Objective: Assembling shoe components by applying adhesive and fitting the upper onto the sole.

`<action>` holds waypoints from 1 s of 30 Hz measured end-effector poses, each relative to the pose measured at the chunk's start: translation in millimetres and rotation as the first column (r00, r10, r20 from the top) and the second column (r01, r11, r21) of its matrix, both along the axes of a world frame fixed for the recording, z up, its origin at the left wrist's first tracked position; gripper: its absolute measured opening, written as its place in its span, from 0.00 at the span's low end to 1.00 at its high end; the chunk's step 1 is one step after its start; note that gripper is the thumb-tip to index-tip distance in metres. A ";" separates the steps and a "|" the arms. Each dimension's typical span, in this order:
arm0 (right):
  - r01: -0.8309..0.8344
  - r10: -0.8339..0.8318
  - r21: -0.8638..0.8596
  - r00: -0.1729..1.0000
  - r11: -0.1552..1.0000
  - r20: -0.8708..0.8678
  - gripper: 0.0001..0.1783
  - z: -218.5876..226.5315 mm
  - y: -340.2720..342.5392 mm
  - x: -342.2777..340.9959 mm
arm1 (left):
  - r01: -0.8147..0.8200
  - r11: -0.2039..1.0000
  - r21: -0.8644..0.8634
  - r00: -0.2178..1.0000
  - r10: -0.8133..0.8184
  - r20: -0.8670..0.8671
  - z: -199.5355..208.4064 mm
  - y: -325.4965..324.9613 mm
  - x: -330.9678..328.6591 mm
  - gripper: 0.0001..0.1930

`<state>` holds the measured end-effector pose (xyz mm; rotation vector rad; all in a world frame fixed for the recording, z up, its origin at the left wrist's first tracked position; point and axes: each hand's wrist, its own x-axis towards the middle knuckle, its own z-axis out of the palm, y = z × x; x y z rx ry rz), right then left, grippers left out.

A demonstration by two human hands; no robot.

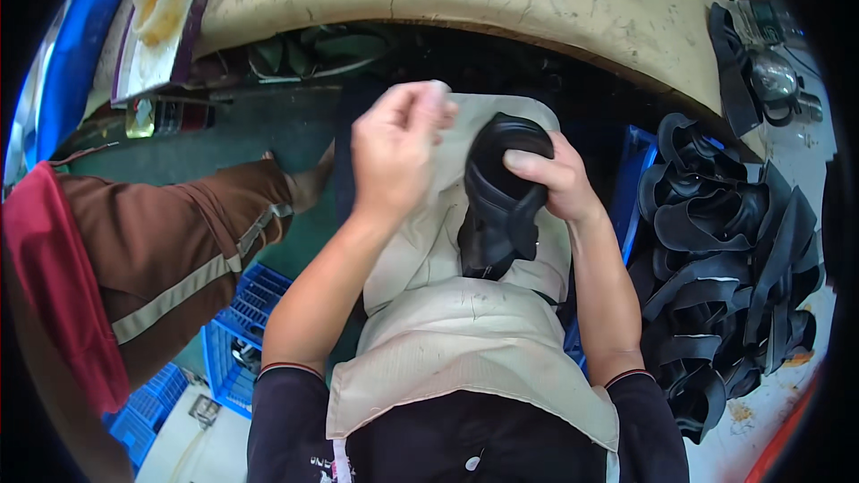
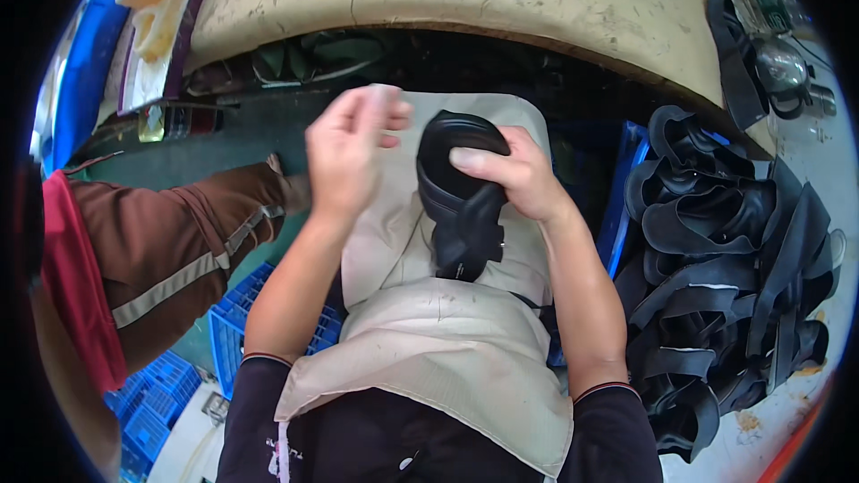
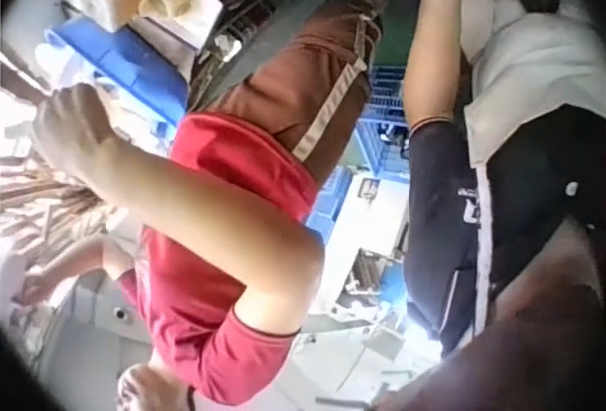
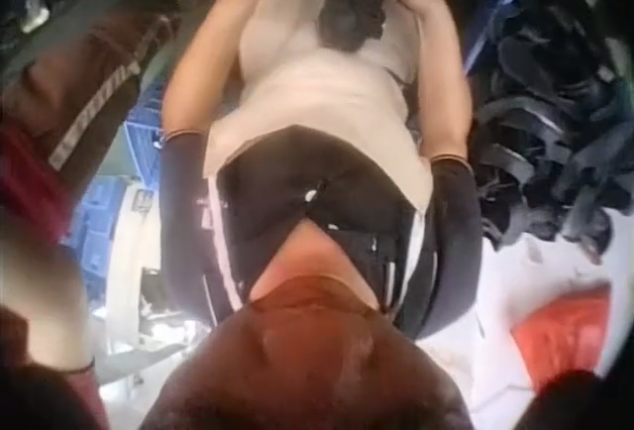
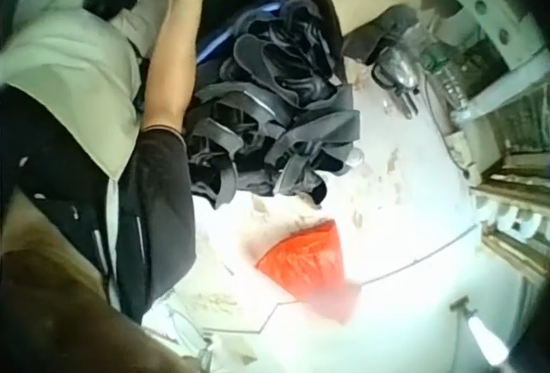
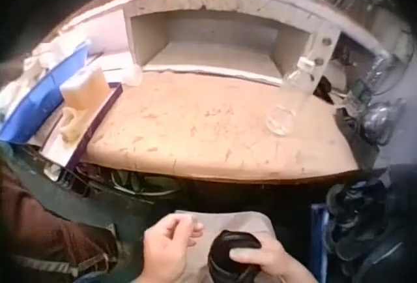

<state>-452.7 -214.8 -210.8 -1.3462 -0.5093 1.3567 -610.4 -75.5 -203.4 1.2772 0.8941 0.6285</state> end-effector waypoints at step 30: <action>-0.181 0.164 0.008 0.910 0.983 0.381 0.35 -26.0 41.4 -178.6 | -0.303 0.949 -0.085 0.951 0.307 0.029 -11.7 16.4 -165.5 0.29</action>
